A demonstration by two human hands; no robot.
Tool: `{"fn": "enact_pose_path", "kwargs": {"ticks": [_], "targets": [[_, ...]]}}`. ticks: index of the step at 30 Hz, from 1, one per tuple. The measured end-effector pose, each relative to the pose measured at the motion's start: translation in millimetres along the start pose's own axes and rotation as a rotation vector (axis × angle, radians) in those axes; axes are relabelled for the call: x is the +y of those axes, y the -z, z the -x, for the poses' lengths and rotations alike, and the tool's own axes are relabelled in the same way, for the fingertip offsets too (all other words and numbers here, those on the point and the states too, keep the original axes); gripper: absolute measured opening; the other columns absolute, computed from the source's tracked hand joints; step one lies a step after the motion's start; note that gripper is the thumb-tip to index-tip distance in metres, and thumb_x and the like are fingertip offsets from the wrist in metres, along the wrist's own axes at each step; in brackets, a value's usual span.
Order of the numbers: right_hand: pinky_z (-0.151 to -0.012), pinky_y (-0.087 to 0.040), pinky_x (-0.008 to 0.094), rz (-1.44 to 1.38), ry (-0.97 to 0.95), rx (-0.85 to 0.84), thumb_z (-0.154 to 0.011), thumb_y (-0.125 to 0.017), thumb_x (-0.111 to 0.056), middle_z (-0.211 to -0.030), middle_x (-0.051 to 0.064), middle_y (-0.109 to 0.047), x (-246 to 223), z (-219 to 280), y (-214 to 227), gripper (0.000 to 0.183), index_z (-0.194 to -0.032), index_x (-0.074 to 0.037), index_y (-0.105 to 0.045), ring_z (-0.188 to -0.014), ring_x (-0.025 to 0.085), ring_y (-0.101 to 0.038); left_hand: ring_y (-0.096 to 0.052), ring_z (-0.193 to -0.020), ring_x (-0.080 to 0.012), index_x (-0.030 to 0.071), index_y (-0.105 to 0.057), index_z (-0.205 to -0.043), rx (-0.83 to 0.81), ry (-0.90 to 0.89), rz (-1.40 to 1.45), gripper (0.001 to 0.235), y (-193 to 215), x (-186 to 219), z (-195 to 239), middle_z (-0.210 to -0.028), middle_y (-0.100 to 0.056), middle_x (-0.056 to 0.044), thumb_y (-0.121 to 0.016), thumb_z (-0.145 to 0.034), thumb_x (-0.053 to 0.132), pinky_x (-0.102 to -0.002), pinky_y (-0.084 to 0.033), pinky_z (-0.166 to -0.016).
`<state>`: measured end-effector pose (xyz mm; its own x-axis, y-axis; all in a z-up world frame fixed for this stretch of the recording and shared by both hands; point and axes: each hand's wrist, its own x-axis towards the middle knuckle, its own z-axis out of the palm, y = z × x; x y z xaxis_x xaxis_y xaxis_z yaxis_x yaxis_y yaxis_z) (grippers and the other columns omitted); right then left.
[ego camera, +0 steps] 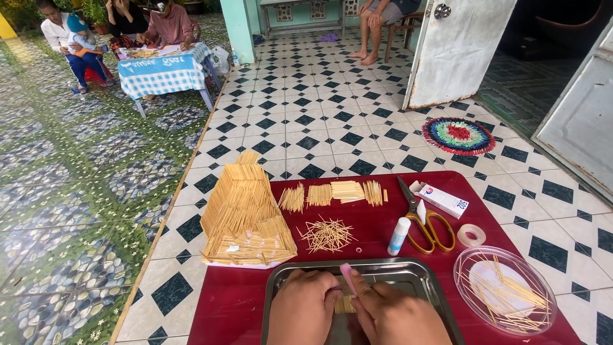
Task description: The person is constructing a flat panel by gluing toothpicks together side-by-side on a metal tray as part of an art project.
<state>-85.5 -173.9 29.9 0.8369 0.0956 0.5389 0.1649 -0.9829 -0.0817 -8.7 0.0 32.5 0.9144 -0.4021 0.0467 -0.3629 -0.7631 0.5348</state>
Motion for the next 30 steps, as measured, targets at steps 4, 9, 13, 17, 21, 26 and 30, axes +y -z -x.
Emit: {"fn": "enact_pose_path", "kwargs": {"ticks": [4,9,13,17,21,26,30], "targets": [[-0.048,-0.062,0.037,-0.029,0.019,0.07,-0.094,-0.07,-0.038,-0.094,-0.01,-0.079,-2.4,-5.4,19.3,0.062,-0.153,-0.033,-0.052,-0.058,0.011,-0.068,-0.064,-0.103,-0.0221,0.027,-0.077,-0.101,0.002,-0.012,-0.002,0.011,2.4,1.5,2.0,-0.1,-0.079,0.008,-0.074,-0.092,0.034,-0.046,-0.055,-0.082],[-0.042,-0.055,0.033,-0.012,0.026,0.127,-0.095,-0.07,-0.038,-0.068,-0.01,-0.064,-8.1,-8.0,27.3,0.061,-0.153,-0.033,-0.052,-0.049,0.009,-0.052,-0.063,-0.102,-0.0236,0.027,-0.075,-0.099,-0.002,-0.038,-0.012,0.012,0.1,1.2,3.3,-0.1,-0.078,0.007,-0.07,-0.092,0.035,-0.049,-0.053,-0.079],[-0.038,-0.051,0.034,0.009,0.039,0.133,-0.096,-0.069,-0.041,-0.071,-0.009,-0.065,-8.6,-6.1,23.6,0.062,-0.154,-0.032,-0.051,-0.045,0.01,-0.051,-0.063,-0.102,-0.0249,0.026,-0.077,-0.098,0.002,-0.073,-0.024,0.012,-8.9,-6.0,2.6,-0.099,-0.078,0.006,-0.072,-0.092,0.036,-0.047,-0.054,-0.08],[-0.056,-0.061,0.038,0.127,0.081,0.054,-0.092,-0.071,-0.05,-0.092,-0.01,-0.077,11.1,11.3,-18.6,0.068,-0.155,-0.034,-0.051,-0.071,0.015,-0.072,-0.062,-0.11,-0.0204,0.03,-0.078,-0.101,-0.039,-0.04,-0.007,0.012,-12.7,-9.8,-2.4,-0.101,-0.079,0.01,-0.073,-0.09,0.033,-0.045,-0.055,-0.082],[-0.043,-0.059,0.033,0.003,0.076,0.115,-0.096,-0.069,-0.041,-0.089,-0.014,-0.077,-2.2,-0.6,8.6,0.063,-0.155,-0.032,-0.049,-0.052,0.007,-0.064,-0.062,-0.109,-0.0197,0.033,-0.079,-0.1,-0.036,-0.034,0.009,0.011,-10.7,-9.2,-1.6,-0.097,-0.078,0.009,-0.074,-0.09,0.035,-0.045,-0.055,-0.082],[-0.064,-0.063,0.034,0.027,0.095,0.076,-0.093,-0.073,-0.042,-0.096,-0.012,-0.08,3.6,1.3,1.0,0.059,-0.149,-0.032,-0.06,-0.072,0.011,-0.072,-0.062,-0.111,-0.0201,0.033,-0.079,-0.105,-0.036,-0.048,-0.006,0.017,-5.9,-6.2,-0.6,-0.103,-0.079,0.009,-0.07,-0.09,0.031,-0.045,-0.055,-0.085],[-0.035,-0.054,0.034,-0.012,0.045,0.096,-0.094,-0.069,-0.041,-0.073,-0.012,-0.071,0.9,-0.7,12.0,0.06,-0.152,-0.034,-0.054,-0.045,0.008,-0.056,-0.063,-0.105,-0.0163,0.031,-0.076,-0.091,-0.041,-0.004,0.025,0.006,-3.0,-2.2,1.3,-0.091,-0.078,0.012,-0.074,-0.089,0.036,-0.043,-0.056,-0.079]]}}
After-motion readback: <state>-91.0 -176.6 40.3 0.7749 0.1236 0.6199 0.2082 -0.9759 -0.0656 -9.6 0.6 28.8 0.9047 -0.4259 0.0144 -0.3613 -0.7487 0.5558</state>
